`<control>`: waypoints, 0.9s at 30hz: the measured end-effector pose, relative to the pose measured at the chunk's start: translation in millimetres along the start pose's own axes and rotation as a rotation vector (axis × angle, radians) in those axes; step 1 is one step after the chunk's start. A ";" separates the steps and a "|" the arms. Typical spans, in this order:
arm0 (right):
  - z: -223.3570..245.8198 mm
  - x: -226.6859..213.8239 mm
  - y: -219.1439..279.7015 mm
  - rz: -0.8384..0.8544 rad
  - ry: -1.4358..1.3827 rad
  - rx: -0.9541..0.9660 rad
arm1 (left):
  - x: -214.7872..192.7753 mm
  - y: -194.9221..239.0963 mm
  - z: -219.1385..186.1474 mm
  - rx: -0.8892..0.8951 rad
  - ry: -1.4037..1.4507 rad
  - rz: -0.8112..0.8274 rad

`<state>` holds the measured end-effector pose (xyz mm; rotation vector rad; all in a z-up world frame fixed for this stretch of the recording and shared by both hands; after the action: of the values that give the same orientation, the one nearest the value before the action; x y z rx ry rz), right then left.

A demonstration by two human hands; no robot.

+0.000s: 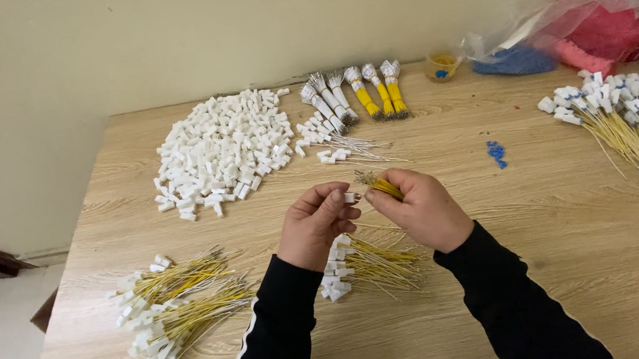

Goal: Assembling white plastic connectors onto yellow wires at a workbench

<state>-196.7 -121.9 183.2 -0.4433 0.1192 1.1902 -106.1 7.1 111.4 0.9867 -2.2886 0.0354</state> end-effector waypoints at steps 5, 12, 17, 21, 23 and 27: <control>-0.2 0.2 -3.3 0.024 0.033 0.003 | -1.1 -4.3 5.0 0.009 -0.042 -0.007; -19.8 7.7 -5.5 0.033 0.011 0.004 | -2.5 -0.6 1.8 0.023 -0.087 -0.027; -33.7 11.1 -4.1 0.065 -0.021 0.002 | -15.0 -8.3 10.2 0.011 -0.067 -0.023; -41.2 15.0 -7.3 0.078 0.024 -0.023 | -18.5 -12.9 15.7 0.002 -0.068 -0.029; -41.2 17.5 -7.6 0.086 0.097 -0.014 | -15.9 -12.0 12.4 0.006 -0.082 -0.030; -48.6 22.5 -13.0 0.127 0.276 -0.042 | -25.2 -20.3 16.6 0.033 -0.150 -0.047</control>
<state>-169.5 -125.4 135.4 -0.6430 0.3650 1.2533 -88.8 4.4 79.5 1.0922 -2.4067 -0.0217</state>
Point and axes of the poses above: each hand's wrist, its own y-axis away from the middle knuckle, its own x-axis out of the palm, z = x × y, the point moved 7 cm from there along -y, towards the middle knuckle, and after that the axes turned 11 degrees about -x, right-handed, at the moved point
